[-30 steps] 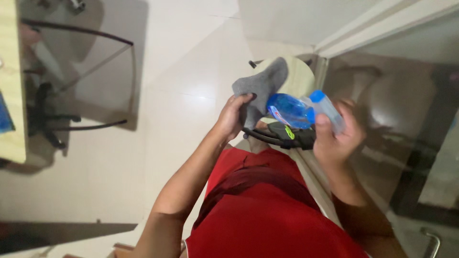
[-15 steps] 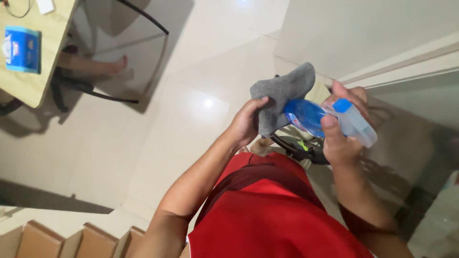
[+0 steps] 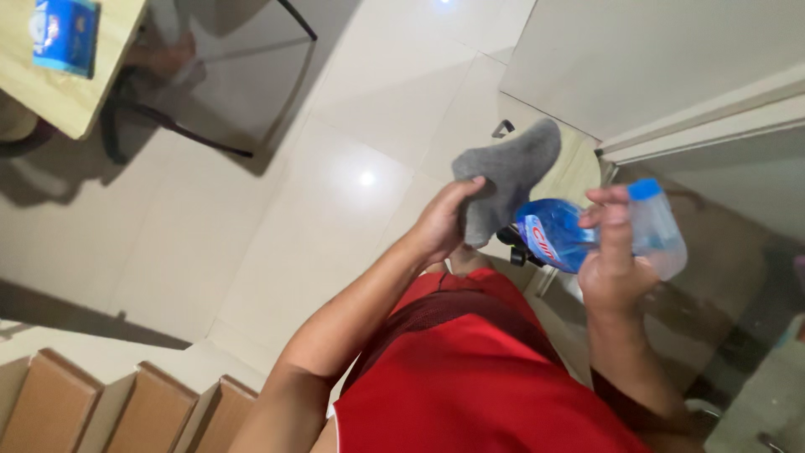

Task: The person wipes the glass panes and frame of a white door using a cloth and a spray bottle, moving the cloth across different sections of the glass.

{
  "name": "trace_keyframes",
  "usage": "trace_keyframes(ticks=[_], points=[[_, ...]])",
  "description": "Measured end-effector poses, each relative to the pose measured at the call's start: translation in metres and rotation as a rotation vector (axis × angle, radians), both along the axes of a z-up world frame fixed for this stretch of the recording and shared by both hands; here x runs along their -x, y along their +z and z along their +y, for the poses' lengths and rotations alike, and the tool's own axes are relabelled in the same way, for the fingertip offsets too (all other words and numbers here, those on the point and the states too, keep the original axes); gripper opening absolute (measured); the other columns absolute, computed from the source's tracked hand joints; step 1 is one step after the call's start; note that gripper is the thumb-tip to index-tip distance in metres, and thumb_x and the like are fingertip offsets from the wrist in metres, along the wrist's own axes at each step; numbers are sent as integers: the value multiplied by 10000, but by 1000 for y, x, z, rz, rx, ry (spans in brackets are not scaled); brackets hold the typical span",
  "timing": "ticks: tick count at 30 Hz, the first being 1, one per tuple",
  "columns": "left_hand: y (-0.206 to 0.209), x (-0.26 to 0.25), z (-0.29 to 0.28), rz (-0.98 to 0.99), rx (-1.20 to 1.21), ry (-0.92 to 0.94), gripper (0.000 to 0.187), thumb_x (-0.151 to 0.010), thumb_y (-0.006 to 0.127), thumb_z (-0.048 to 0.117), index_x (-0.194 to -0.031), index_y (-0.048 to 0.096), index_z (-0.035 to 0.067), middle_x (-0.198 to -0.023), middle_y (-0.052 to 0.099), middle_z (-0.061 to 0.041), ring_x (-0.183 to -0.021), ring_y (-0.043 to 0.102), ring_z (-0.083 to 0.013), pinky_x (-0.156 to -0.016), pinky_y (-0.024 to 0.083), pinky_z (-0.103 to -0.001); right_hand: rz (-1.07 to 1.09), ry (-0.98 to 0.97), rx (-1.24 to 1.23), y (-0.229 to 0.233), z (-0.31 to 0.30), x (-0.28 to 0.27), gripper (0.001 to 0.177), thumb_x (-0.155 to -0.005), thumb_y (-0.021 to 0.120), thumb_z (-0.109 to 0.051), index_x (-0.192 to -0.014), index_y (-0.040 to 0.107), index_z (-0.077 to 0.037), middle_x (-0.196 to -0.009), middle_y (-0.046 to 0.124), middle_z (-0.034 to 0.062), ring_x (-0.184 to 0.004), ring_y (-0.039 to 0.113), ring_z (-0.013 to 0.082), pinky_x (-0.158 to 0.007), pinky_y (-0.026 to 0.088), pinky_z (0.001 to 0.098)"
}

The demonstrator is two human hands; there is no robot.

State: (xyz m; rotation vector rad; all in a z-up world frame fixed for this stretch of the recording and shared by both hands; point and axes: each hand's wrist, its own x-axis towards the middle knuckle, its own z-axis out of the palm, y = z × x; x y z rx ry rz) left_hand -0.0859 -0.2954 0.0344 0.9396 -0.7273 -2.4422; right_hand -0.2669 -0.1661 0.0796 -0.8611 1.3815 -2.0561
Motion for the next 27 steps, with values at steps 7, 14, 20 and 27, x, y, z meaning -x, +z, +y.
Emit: trace_keyframes(ticks=[7, 14, 20, 27], points=[[-15, 16, 8, 77, 3, -99, 479, -1029, 623, 377, -1275, 628, -34, -1095, 668, -194, -865, 624, -238, -641, 479, -359, -26, -71, 33, -19, 7, 10, 224, -1119, 709, -131, -1219, 572, 16, -1066, 653, 119, -823, 626, 160, -738, 553, 274], [-16, 55, -16, 56, 59, -53, 489, -1005, 604, 327, -1287, 607, -72, -1209, 686, -149, -1081, 668, -194, -935, 550, -341, -100, -13, 76, -28, -8, 39, 247, -1127, 739, -141, -1248, 599, 23, -1028, 654, 123, -811, 606, 170, -746, 515, 270], [-1, 87, -39, -4, 48, -167, 505, -992, 576, 338, -1316, 594, -50, -1257, 667, -158, -1134, 647, -211, -990, 519, -349, -62, -53, 68, -35, -23, 66, 246, -1124, 736, -187, -1167, 629, 30, -1016, 656, 127, -795, 619, 205, -768, 527, 301], [-25, 124, -48, 40, 80, -310, 481, -1009, 588, 317, -1295, 628, -68, -1216, 690, -158, -1099, 657, -230, -980, 525, -367, 54, -207, 9, -19, -20, 76, 255, -1112, 697, -200, -1095, 623, 43, -1026, 661, 171, -805, 651, 218, -733, 553, 315]])
